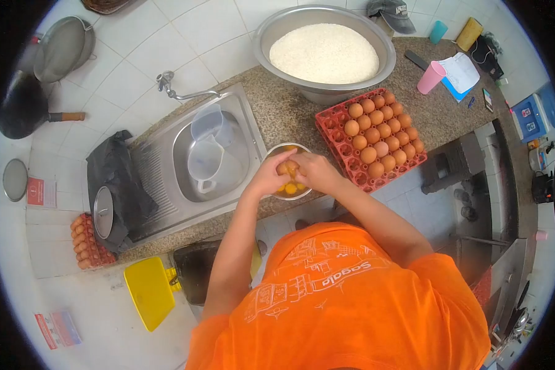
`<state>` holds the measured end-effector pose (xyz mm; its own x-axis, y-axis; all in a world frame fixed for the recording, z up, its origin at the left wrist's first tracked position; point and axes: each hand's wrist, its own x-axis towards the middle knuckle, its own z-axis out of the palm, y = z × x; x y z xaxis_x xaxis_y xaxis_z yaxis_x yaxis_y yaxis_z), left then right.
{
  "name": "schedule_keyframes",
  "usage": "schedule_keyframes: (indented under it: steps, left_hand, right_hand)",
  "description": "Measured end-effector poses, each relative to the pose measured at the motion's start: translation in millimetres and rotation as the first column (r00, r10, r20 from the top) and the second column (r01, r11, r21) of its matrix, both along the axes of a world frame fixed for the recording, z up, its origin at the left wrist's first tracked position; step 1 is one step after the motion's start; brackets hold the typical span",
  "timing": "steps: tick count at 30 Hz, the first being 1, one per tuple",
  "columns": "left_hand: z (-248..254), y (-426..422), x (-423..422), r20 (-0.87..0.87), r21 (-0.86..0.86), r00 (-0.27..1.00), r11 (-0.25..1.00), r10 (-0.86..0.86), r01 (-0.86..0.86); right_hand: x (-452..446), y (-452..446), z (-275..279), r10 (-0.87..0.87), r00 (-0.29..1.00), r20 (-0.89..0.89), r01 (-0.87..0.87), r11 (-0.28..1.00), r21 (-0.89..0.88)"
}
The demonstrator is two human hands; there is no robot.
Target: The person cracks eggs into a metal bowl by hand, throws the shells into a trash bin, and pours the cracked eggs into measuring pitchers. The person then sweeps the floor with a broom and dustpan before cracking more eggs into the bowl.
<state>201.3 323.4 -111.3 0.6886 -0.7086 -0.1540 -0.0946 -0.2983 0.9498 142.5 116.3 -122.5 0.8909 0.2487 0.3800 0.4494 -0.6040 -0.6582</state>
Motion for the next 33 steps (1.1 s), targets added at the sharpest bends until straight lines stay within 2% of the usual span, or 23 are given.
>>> schedule_keyframes:
  steps: [1,3,4,6,7,8,10,11,12,13,15,18,20,22,24,25,26,27,28,29,31,32,33]
  left_hand:
    - [13,0,0,-0.001,0.001,1.000,1.000,-0.003,0.003]
    - [36,-2,-1,0.184,0.230,0.976,0.971,-0.112,0.068]
    - [40,-2,-2,0.182,0.231,0.977,0.971,-0.113,0.069]
    - [46,-3,-3,0.497,0.176,0.858,0.983,-0.130,0.047]
    - [49,-4,-5,0.498,0.177,0.857,0.983,-0.131,0.047]
    - [51,-5,-9,0.419,0.073,0.907,0.997,-0.041,0.011]
    - [44,-13,-18,0.326,-0.027,0.944,0.999,0.039,-0.032]
    - [28,-21,-24,0.013,-0.271,0.984,0.948,0.178,-0.168]
    - [12,-24,-28,-0.324,-0.442,0.919,0.823,0.224,-0.357]
    - [-4,-21,-29,-0.325,-0.445,0.920,0.823,0.220,-0.354]
    - [-27,-9,-29,-0.764,-0.572,0.642,0.532,-0.066,-0.625]
    - [-22,42,-58,-0.825,-0.547,0.565,0.271,-0.015,-0.792]
    - [-14,121,-90,-0.826,-0.558,0.563,0.099,0.032,-0.824]
    - [-13,199,-139,-0.756,-0.649,0.636,-0.053,0.157,-0.759]
    - [-29,274,-203,-0.714,-0.607,0.532,-0.024,0.456,-0.794]
    - [-39,305,-230,-0.686,-0.244,0.099,-0.100,0.721,-0.965]
    - [-70,333,-249,-0.401,0.105,-0.208,-0.181,0.892,-0.978]
    - [-122,383,-281,0.189,0.341,-0.077,-0.139,0.979,-0.930]
    - [-74,348,-289,0.516,0.578,-0.091,-0.425,0.852,-0.697]
    - [-80,353,-281,0.517,0.575,-0.094,-0.426,0.851,-0.698]
    - [-95,353,-276,0.046,-0.027,-0.416,-0.415,0.908,-0.909]
    - [-108,347,-261,0.284,-0.092,-0.367,-0.355,0.886,-0.930]
    - [-92,315,-237,0.310,-0.086,-0.287,-0.274,0.906,-0.958]
  right_hand:
    - [0,-5,6,0.036,0.999,0.008,-0.036,0.999,0.014]
    - [1,-13,17,0.048,0.998,0.050,-0.049,0.999,0.014]
    - [0,-16,21,0.064,0.994,0.094,-0.065,0.998,0.013]
    - [-2,-19,30,0.034,0.994,0.105,-0.040,0.997,0.063]
    - [-2,-20,35,0.002,0.993,0.118,-0.015,0.994,0.111]
    - [-4,-19,41,0.000,0.993,0.120,-0.013,0.994,0.112]
    - [-11,-12,50,-0.153,0.982,-0.114,0.183,0.927,0.328]
    - [-11,-8,45,-0.156,0.981,-0.116,0.186,0.926,0.328]
    - [-10,-4,34,-0.152,0.971,-0.186,0.203,0.933,0.296]
    - [-8,1,26,-0.149,0.956,-0.253,0.216,0.941,0.262]
    - [-8,5,21,-0.148,0.974,-0.174,0.191,0.946,0.260]
    - [-5,-11,41,-0.196,0.977,-0.089,0.210,0.957,0.201]
    - [8,-48,60,-0.449,0.892,0.057,0.453,0.887,-0.093]
    - [20,-84,85,-0.641,0.765,-0.061,0.564,0.712,-0.418]
    - [34,-105,94,-0.650,0.729,-0.216,0.376,0.644,-0.666]
    - [40,-109,88,-0.641,0.736,-0.218,0.367,0.649,-0.667]
    - [48,-110,77,-0.644,0.738,-0.204,0.334,0.610,-0.719]
    - [56,-111,66,-0.648,0.739,-0.184,0.306,0.567,-0.765]
    - [60,-112,60,-0.627,0.762,-0.159,0.318,0.577,-0.752]
    - [63,-115,55,-0.626,0.764,-0.157,0.320,0.579,-0.750]
    - [62,-113,68,-0.682,0.727,-0.087,0.427,0.547,-0.720]
    - [59,-113,79,-0.667,0.740,-0.085,0.413,0.551,-0.725]
    - [55,-113,96,-0.584,0.797,-0.154,0.358,0.661,-0.659]
